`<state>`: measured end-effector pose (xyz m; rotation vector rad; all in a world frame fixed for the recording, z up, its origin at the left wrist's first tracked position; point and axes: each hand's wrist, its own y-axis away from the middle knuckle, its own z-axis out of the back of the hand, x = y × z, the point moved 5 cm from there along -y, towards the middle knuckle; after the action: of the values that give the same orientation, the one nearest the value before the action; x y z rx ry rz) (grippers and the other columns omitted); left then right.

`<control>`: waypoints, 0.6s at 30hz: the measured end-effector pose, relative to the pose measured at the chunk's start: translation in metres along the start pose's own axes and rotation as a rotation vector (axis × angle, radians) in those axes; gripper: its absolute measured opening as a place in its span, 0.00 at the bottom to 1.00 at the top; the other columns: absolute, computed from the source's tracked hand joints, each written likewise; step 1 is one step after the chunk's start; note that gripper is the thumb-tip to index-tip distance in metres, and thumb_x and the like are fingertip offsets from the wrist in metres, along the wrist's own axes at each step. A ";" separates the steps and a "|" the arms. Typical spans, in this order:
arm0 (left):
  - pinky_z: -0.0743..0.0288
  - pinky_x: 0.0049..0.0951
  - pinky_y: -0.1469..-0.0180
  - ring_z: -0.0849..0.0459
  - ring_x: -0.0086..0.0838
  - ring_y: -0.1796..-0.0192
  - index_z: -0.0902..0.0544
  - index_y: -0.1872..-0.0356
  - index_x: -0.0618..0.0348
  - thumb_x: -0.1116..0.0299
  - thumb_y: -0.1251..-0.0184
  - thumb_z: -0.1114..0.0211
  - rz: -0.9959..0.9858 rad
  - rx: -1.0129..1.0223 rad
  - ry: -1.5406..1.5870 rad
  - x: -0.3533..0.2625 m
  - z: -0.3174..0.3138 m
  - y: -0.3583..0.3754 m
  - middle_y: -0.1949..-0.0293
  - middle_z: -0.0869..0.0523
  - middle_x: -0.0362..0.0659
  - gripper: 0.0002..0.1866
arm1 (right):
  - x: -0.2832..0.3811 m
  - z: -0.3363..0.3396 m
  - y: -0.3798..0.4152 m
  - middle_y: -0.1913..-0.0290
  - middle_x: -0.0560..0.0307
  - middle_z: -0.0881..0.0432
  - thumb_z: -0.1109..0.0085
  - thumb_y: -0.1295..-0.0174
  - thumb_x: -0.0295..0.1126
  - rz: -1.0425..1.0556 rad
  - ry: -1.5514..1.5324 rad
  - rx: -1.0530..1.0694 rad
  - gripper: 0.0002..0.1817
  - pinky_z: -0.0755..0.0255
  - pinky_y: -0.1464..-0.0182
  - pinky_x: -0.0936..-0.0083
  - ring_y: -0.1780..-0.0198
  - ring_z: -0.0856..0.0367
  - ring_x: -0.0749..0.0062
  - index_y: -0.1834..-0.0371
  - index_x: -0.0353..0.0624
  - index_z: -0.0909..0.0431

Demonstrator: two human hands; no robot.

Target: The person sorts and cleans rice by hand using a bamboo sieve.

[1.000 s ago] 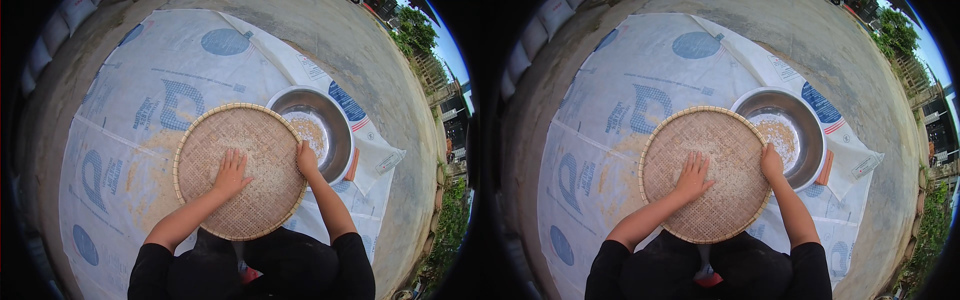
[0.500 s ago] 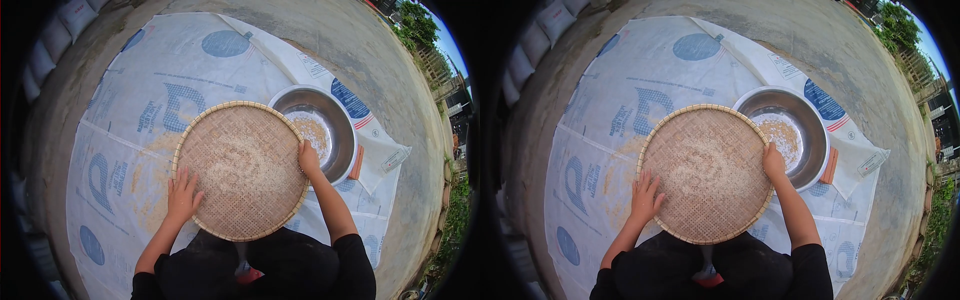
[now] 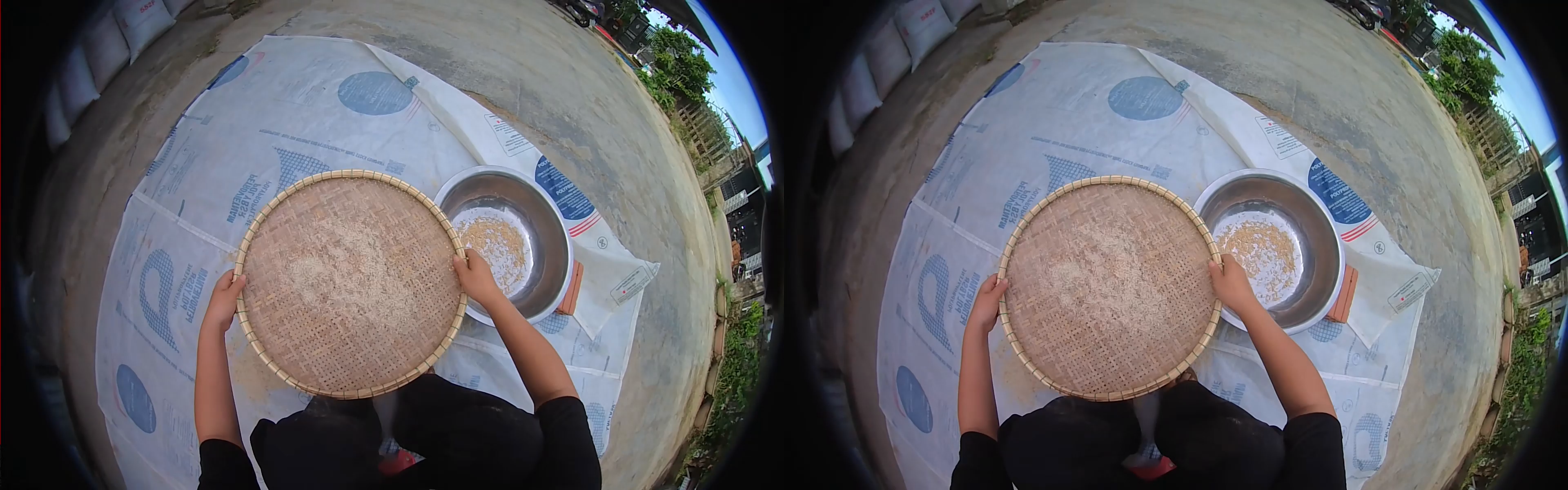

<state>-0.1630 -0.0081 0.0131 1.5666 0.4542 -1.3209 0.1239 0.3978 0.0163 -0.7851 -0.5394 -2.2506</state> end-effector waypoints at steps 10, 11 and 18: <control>0.30 0.22 0.77 0.24 0.19 0.74 0.26 0.54 0.63 0.65 0.35 0.44 0.018 0.041 -0.171 -0.001 -0.022 0.018 0.73 0.23 0.37 0.14 | 0.002 0.030 -0.015 0.62 0.29 0.23 0.54 0.36 0.40 -0.061 0.140 -0.074 0.18 0.32 0.54 0.51 0.56 0.24 0.37 0.57 0.32 0.31; 0.30 0.22 0.77 0.24 0.19 0.74 0.26 0.54 0.63 0.65 0.35 0.44 0.027 0.032 -0.169 0.003 -0.022 0.023 0.73 0.23 0.37 0.14 | 0.005 0.034 -0.022 0.62 0.28 0.23 0.54 0.37 0.40 -0.151 0.170 -0.035 0.18 0.33 0.52 0.51 0.55 0.25 0.36 0.58 0.32 0.31; 0.29 0.23 0.70 0.24 0.20 0.72 0.26 0.54 0.64 0.67 0.36 0.43 0.003 0.018 -0.272 0.011 -0.031 0.019 0.71 0.22 0.38 0.13 | -0.016 0.022 -0.022 0.61 0.30 0.23 0.52 0.37 0.38 -0.130 0.261 0.026 0.17 0.32 0.52 0.53 0.55 0.24 0.38 0.59 0.31 0.30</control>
<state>-0.1286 0.0067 0.0087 1.3748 0.2699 -1.5132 0.1259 0.4322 0.0187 -0.4441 -0.5055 -2.4133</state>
